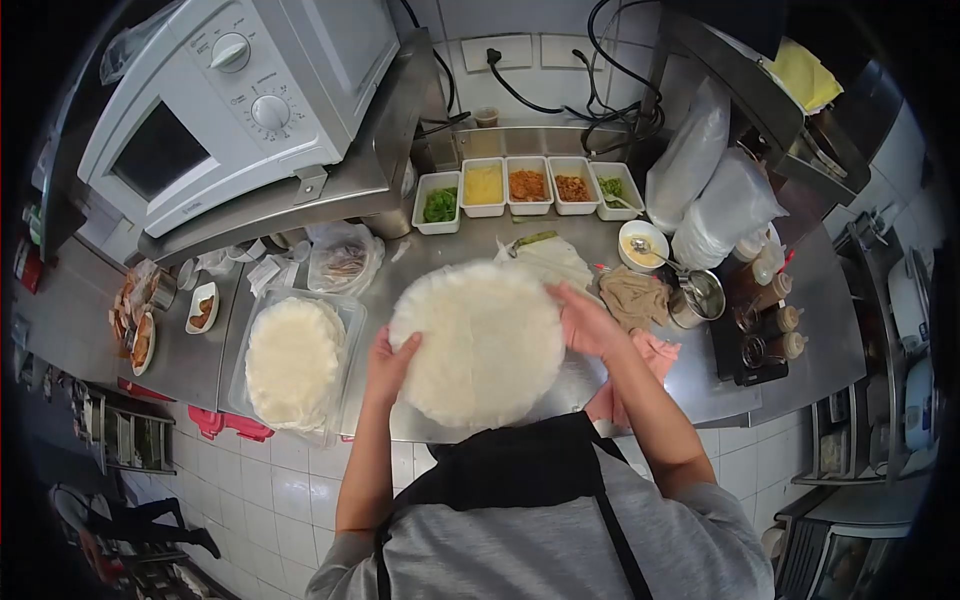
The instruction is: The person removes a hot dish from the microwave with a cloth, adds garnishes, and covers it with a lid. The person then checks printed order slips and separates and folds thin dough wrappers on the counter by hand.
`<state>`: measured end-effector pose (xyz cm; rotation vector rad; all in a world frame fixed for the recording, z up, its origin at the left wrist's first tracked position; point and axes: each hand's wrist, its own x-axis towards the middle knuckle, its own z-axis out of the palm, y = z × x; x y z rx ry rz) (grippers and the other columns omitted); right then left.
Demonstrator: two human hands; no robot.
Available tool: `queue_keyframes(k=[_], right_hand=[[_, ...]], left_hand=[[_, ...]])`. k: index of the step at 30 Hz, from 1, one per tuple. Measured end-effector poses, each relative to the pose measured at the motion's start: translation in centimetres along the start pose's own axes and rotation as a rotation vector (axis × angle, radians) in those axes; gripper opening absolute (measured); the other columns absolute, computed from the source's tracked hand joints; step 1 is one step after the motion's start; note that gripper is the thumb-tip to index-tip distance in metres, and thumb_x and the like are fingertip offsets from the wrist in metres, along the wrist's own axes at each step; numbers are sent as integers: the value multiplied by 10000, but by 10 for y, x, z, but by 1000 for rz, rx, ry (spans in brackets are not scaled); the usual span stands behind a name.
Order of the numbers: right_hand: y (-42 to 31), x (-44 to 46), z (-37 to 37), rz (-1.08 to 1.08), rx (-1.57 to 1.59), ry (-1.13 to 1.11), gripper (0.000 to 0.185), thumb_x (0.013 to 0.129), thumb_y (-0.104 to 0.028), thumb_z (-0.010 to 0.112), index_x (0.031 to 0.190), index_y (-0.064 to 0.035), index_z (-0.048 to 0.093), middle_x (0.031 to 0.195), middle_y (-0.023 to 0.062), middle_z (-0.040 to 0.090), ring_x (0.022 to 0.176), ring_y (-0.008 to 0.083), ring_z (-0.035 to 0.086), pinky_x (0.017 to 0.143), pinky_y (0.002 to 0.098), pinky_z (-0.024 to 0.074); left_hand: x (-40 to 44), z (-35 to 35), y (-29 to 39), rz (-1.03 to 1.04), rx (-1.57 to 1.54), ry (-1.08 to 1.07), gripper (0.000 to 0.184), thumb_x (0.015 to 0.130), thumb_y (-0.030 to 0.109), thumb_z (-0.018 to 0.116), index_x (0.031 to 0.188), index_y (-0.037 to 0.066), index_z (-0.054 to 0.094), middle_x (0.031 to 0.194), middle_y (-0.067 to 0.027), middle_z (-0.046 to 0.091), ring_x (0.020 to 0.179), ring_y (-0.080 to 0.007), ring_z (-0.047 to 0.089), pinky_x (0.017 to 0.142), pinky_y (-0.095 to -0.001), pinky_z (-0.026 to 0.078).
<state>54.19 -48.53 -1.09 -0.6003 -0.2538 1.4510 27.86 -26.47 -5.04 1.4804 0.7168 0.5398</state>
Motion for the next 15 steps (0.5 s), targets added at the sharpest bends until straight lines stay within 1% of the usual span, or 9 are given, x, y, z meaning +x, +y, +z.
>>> queue_keyframes(k=[1, 3, 4, 5, 8, 11, 14, 15], right_hand=[[17, 6, -23, 50, 5, 16, 384, 919, -127, 533, 1279, -18, 456, 1187, 98, 579, 1078, 177, 575, 926, 322, 467], [49, 7, -43, -10, -221, 121, 376, 897, -60, 539, 1261, 1, 466, 1171, 102, 587, 1035, 175, 593, 907, 313, 475], [56, 6, -43, -42, -331, 176, 375, 886, -27, 542, 1252, 10, 472, 1164, 105, 591, 1014, 175, 602, 897, 309, 478], [58, 6, -44, -32, -287, 190, 426, 820, 68, 545, 1240, 17, 487, 1152, 111, 596, 1012, 184, 603, 903, 304, 469], [60, 5, -36, -104, -359, 85, 440, 790, 86, 535, 1224, 20, 505, 1133, 102, 604, 1007, 181, 604, 894, 303, 471], [61, -1, -35, -100, -385, 104, 467, 764, 101, 523, 1223, 13, 512, 1112, 89, 609, 988, 161, 603, 876, 301, 474], [62, -7, -35, -110, -385, 150, 454, 780, 91, 548, 1224, 1, 517, 1090, 77, 611, 965, 142, 599, 859, 281, 474], [64, -7, -44, -129, -401, 158, 458, 785, 95, 551, 1232, -2, 513, 1088, 74, 609, 962, 136, 597, 852, 271, 473]], left_hand=[[2, -5, -16, 44, 220, 71, 595, 808, 225, 693, 1280, 19, 396, 1210, -164, 531, 1076, -246, 546, 869, -356, 463], [-11, 10, -15, 224, 741, 296, 641, 781, 197, 706, 1304, 38, 371, 1249, -210, 473, 1145, -303, 480, 923, -396, 416], [-18, 22, -11, 313, 1003, 403, 666, 767, 182, 712, 1315, 47, 359, 1269, -233, 443, 1180, -332, 447, 949, -416, 393], [-18, 32, -5, 375, 845, 337, 656, 728, 126, 723, 1300, 69, 408, 1325, -246, 371, 1256, -384, 335, 1022, -464, 306], [-15, 74, 20, 582, 744, -6, 560, 735, 93, 710, 1245, 55, 482, 1314, -192, 420, 1241, -362, 385, 1017, -439, 339], [-7, 112, 31, 597, 479, -315, 481, 747, 80, 700, 1197, 32, 536, 1302, -147, 463, 1217, -330, 440, 1003, -396, 377], [6, 133, 22, 636, 440, -438, 490, 744, 47, 696, 1210, 42, 545, 1276, -124, 515, 1177, -287, 502, 972, -346, 412], [11, 134, 15, 627, 431, -469, 490, 742, 60, 705, 1207, 44, 552, 1271, -124, 522, 1173, -284, 507, 972, -346, 414]])
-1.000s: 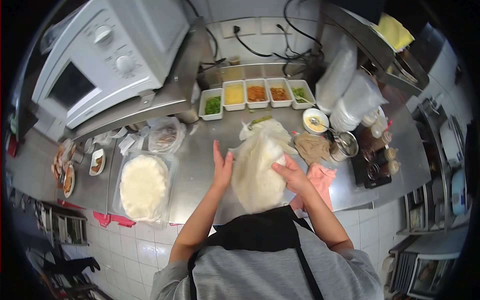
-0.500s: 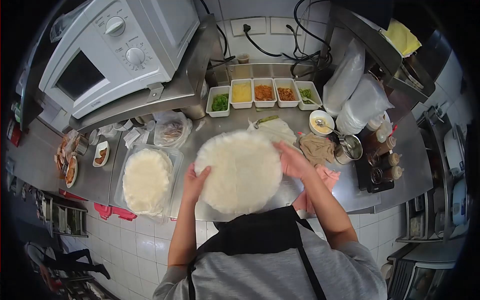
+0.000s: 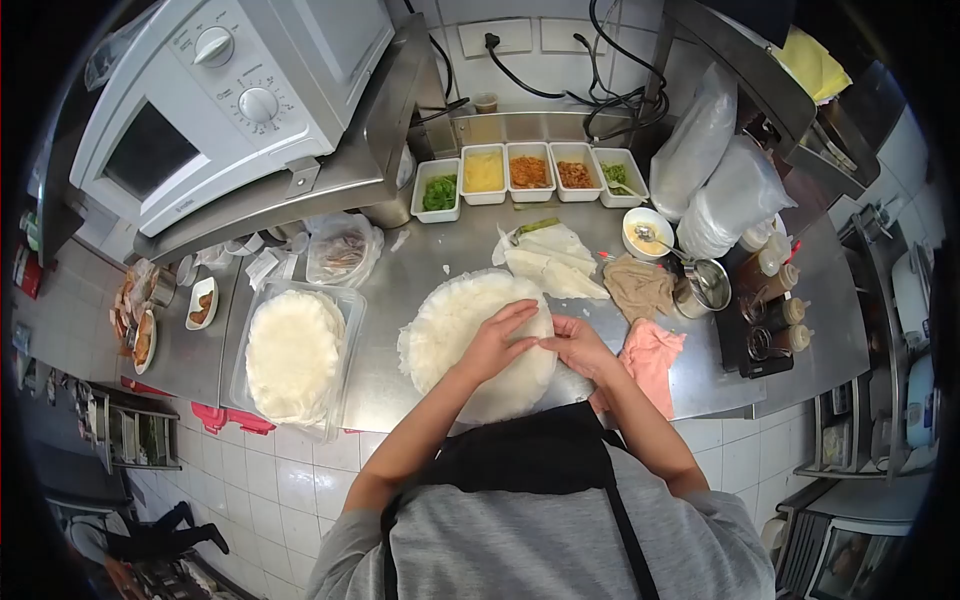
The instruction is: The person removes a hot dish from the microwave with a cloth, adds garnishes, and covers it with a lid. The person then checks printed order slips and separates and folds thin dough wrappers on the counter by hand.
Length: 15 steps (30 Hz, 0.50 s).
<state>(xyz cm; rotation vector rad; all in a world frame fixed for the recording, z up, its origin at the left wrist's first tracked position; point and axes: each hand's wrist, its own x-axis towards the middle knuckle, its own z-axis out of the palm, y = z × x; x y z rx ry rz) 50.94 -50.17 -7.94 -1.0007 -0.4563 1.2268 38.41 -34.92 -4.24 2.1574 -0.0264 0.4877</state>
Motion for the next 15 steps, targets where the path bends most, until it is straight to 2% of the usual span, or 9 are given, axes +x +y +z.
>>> queue_keyframes(k=[2, 5, 8, 11, 15], right_hand=[[14, 3, -19, -41, -30, 23, 468, 796, 101, 557, 1248, -7, 504, 1085, 68, 606, 956, 125, 593, 839, 251, 472], [16, -6, -17, -85, 221, -4, 507, 812, 113, 554, 1295, -14, 466, 1083, 63, 612, 946, 111, 595, 821, 219, 475], [7, -14, -3, -75, 235, 38, 557, 817, 126, 540, 1340, -20, 416, 1071, 57, 620, 944, 104, 592, 817, 212, 479], [12, -12, -9, -85, 260, 39, 575, 823, 110, 551, 1359, -22, 387, 1082, 67, 623, 943, 109, 595, 828, 218, 482], [23, -11, -20, -116, 257, 47, 596, 826, 105, 554, 1375, -19, 357, 1115, 84, 616, 927, 106, 595, 811, 219, 480]], left_hand=[[4, 4, -13, 5, -35, -55, 490, 738, 88, 723, 1201, 48, 566, 1263, -124, 535, 1164, -278, 518, 973, -346, 417], [4, 3, -14, -9, -74, -84, 471, 733, 113, 738, 1175, 55, 587, 1254, -119, 546, 1156, -271, 526, 969, -350, 424], [3, 5, -10, -11, -68, -35, 445, 734, 116, 739, 1154, 64, 602, 1243, -104, 553, 1135, -257, 542, 947, -344, 441], [0, 11, -16, 78, -23, 12, 378, 748, 102, 725, 1111, 69, 628, 1210, -95, 573, 1111, -240, 557, 904, -329, 468], [1, 16, -17, 69, 40, 28, 254, 756, 88, 716, 1003, 56, 666, 1153, -75, 599, 957, -211, 615, 775, -300, 508]])
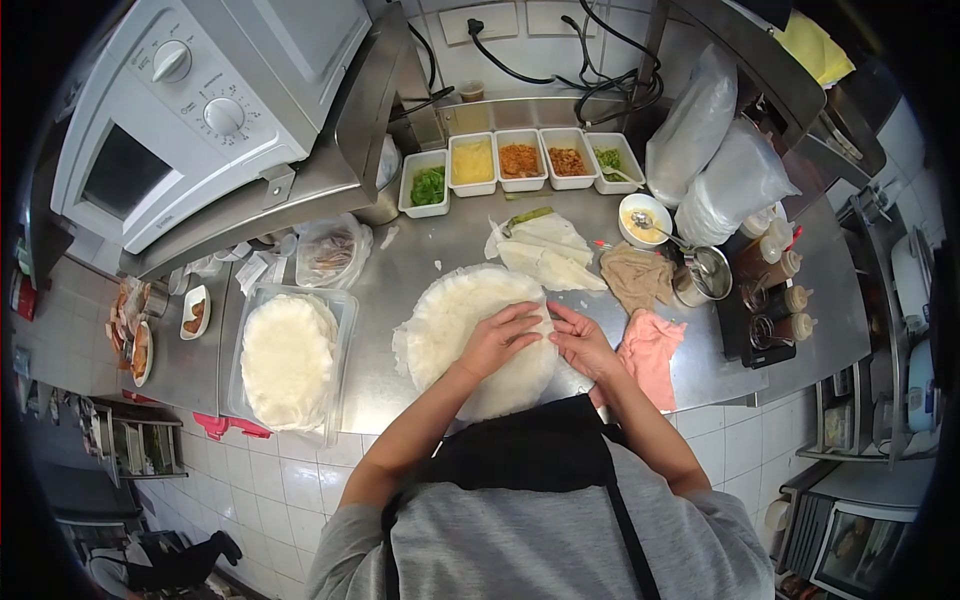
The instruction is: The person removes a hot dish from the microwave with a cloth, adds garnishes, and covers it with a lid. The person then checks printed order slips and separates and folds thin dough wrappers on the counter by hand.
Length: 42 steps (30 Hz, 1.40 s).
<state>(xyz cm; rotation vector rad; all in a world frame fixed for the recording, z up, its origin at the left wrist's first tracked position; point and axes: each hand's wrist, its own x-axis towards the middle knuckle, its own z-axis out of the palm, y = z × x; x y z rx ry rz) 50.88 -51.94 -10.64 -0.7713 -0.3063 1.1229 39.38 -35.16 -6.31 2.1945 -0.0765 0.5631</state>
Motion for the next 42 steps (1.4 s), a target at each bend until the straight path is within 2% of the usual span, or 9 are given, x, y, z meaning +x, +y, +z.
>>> queue_keyframes(k=[5, 8, 14, 20, 23, 29, 35, 38, 42], right_hand=[[-1, -1, 15, -32, -79, 78, 629, 823, 93, 565, 1393, -21, 325, 1031, 55, 638, 871, 74, 585, 745, 198, 473], [2, -1, 19, -47, -235, 138, 646, 812, 74, 589, 1395, -36, 335, 924, 10, 635, 813, 44, 559, 706, 178, 454], [5, -6, 18, -47, -383, 158, 633, 798, 61, 612, 1377, -68, 393, 851, -25, 600, 756, 25, 518, 681, 160, 425], [0, -7, 30, -19, -338, 153, 610, 810, 39, 612, 1372, -68, 400, 891, -4, 619, 771, 36, 540, 682, 171, 432], [-4, -2, 26, 5, -292, 86, 571, 821, 6, 621, 1351, -37, 412, 930, 20, 635, 794, 53, 557, 686, 188, 443], [-7, 38, 39, -162, -788, 176, 349, 843, -31, 615, 1181, 27, 546, 929, 39, 651, 760, 63, 571, 660, 215, 455], [-6, 32, 45, -131, -541, 161, 247, 863, -32, 598, 1101, 35, 596, 934, 50, 660, 762, 68, 596, 681, 216, 476], [-9, 22, 47, -81, -431, 190, 221, 865, -40, 601, 1071, 41, 602, 918, 51, 661, 733, 71, 593, 666, 218, 475], [-9, 15, 42, -88, -321, 228, 197, 865, -53, 606, 1043, 31, 612, 903, 53, 663, 721, 79, 598, 650, 224, 481]], left_hand=[[2, 6, -2, 24, 87, 77, 151, 771, 72, 700, 913, 31, 675, 1036, -56, 633, 749, -189, 629, 660, -280, 513], [5, 12, -5, -33, 40, 165, 100, 810, 60, 658, 896, 8, 657, 935, -66, 643, 730, -154, 622, 657, -272, 505], [5, 30, -32, -497, -378, 389, 127, 911, 128, 567, 882, 8, 598, 774, -29, 615, 656, -66, 557, 587, -221, 469], [14, 21, -29, -784, -697, 599, 210, 950, 227, 514, 891, 33, 567, 743, -18, 597, 623, -73, 551, 583, -227, 487], [16, 22, -26, -830, -743, 590, 219, 953, 239, 506, 907, 33, 563, 739, -14, 589, 621, -78, 553, 568, -229, 492], [19, 26, -23, -706, -530, 417, 200, 957, 230, 495, 933, 43, 562, 743, -9, 590, 617, -76, 551, 559, -227, 484], [25, 16, -33, -887, -735, 550, 182, 953, 202, 498, 946, 32, 561, 699, -1, 558, 552, -84, 518, 508, -247, 473], [22, 8, -44, -972, -877, 603, 193, 965, 197, 470, 985, 25, 554, 751, -22, 567, 613, -107, 543, 558, -263, 482], [12, -7, -62, -880, -1221, 776, 216, 987, 164, 393, 1072, 3, 509, 869, -61, 574, 734, -147, 566, 670, -292, 508]])
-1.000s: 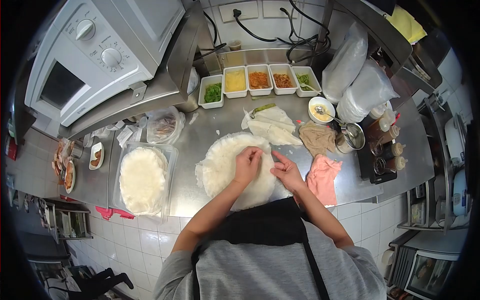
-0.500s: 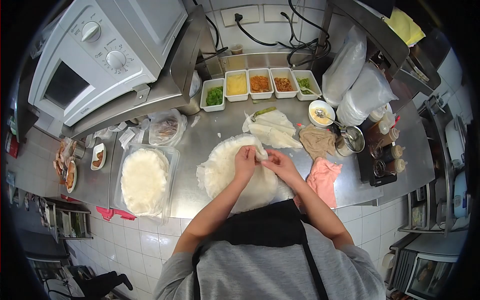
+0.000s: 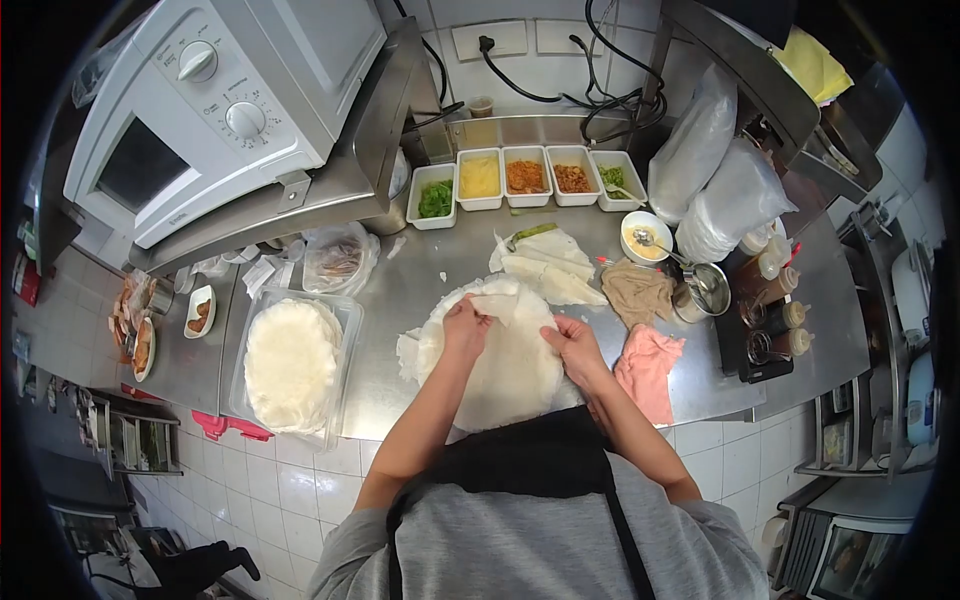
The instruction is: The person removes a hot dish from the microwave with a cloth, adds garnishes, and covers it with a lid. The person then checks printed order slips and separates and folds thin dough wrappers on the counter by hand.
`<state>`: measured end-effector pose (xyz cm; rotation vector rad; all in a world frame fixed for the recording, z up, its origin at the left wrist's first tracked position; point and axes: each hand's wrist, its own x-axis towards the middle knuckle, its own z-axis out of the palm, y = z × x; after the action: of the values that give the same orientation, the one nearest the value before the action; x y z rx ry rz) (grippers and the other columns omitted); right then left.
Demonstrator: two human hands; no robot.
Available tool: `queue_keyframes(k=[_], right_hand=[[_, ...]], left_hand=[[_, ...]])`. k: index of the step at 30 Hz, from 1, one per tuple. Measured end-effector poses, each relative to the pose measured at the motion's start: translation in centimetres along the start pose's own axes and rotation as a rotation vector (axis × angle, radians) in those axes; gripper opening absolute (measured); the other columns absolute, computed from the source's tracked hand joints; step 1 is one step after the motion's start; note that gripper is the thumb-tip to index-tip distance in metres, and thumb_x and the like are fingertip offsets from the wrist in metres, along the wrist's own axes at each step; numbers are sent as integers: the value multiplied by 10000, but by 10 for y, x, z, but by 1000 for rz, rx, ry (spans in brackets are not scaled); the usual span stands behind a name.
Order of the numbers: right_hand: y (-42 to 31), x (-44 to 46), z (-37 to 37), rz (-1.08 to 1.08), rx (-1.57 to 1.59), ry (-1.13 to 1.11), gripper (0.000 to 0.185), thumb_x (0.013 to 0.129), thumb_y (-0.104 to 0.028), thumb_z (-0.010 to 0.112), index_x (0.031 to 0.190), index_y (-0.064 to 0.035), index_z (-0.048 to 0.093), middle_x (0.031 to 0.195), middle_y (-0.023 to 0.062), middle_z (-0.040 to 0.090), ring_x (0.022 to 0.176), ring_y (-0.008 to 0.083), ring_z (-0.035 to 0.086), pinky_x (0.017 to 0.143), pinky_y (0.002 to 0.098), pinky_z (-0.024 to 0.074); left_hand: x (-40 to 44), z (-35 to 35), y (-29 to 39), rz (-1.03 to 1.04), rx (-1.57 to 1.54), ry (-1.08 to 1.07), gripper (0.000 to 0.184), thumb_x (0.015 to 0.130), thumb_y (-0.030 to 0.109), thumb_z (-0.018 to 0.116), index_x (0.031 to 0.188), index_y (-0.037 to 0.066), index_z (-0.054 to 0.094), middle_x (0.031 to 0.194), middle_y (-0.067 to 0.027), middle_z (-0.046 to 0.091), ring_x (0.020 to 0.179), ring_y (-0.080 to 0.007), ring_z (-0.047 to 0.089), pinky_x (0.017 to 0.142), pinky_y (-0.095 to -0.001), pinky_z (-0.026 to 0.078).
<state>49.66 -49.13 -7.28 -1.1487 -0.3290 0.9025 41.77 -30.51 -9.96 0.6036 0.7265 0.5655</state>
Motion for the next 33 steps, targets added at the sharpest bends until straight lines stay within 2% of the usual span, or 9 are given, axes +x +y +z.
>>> queue_keyframes(k=[3, 9, 16, 19, 22, 25, 28, 31, 33], right_hand=[[-3, -4, -4, 41, 87, -20, 191, 869, -56, 597, 1040, 26, 615, 906, 58, 666, 736, 88, 611, 655, 227, 490], [-2, -6, -12, 68, 145, -2, 199, 866, -61, 592, 1044, 23, 617, 927, 70, 667, 746, 101, 619, 674, 232, 494], [1, 0, -32, 69, 0, 13, 241, 850, -73, 605, 1070, 24, 595, 953, 85, 662, 810, 125, 621, 734, 258, 492], [-16, 10, -22, -81, -484, -23, 349, 813, -158, 657, 1100, 24, 577, 993, 130, 649, 879, 185, 622, 779, 297, 485], [-34, 31, -2, -339, -867, -71, 509, 766, -281, 705, 1146, 20, 549, 1032, 171, 631, 942, 254, 616, 801, 336, 479], [-61, 50, 37, -359, -1067, -143, 534, 739, -363, 716, 1103, 2, 577, 989, 170, 636, 921, 291, 621, 783, 361, 485], [-60, 65, 56, -346, -1301, -229, 418, 746, -376, 703, 951, -19, 630, 848, 153, 643, 832, 295, 636, 725, 378, 493], [-46, 83, 52, -478, -1249, -237, 316, 771, -334, 684, 785, -22, 638, 692, 149, 614, 687, 289, 615, 644, 380, 481], [-45, 87, 43, -488, -1116, -175, 296, 788, -298, 673, 724, -13, 627, 625, 150, 588, 600, 275, 576, 596, 370, 459]], left_hand=[[9, -16, 15, -46, -227, 1, 216, 993, 134, 346, 1096, -4, 477, 930, -75, 570, 804, -171, 577, 763, -316, 522], [33, -69, 45, 12, -497, 28, 165, 987, 151, 387, 993, 34, 503, 893, -60, 561, 805, -158, 571, 752, -301, 510], [11, -103, 77, 154, -371, 44, 200, 980, 215, 428, 939, 45, 525, 835, -28, 539, 627, -113, 490, 573, -248, 443], [-30, -72, 83, 176, 288, 35, 302, 939, 345, 505, 974, 47, 536, 773, -13, 521, 558, -88, 433, 517, -246, 396], [-44, -38, 84, -16, 809, -28, 415, 875, 461, 556, 982, 60, 554, 752, -26, 555, 586, -119, 492, 522, -297, 414], [-49, -22, 63, 293, 1374, -184, 453, 834, 503, 570, 890, 55, 604, 725, -105, 615, 608, -219, 564, 560, -364, 438], [-54, -7, 66, 297, 1568, -213, 439, 843, 453, 574, 772, 23, 628, 706, -183, 621, 650, -313, 593, 595, -402, 443], [-52, -17, 69, 559, 1500, -201, 436, 865, 411, 588, 685, 14, 613, 495, -67, 466, 501, -126, 432, 500, -325, 374], [-58, -20, 80, 527, 1465, -196, 411, 871, 381, 588, 692, 11, 613, 496, -56, 450, 498, -120, 406, 494, -320, 364]])
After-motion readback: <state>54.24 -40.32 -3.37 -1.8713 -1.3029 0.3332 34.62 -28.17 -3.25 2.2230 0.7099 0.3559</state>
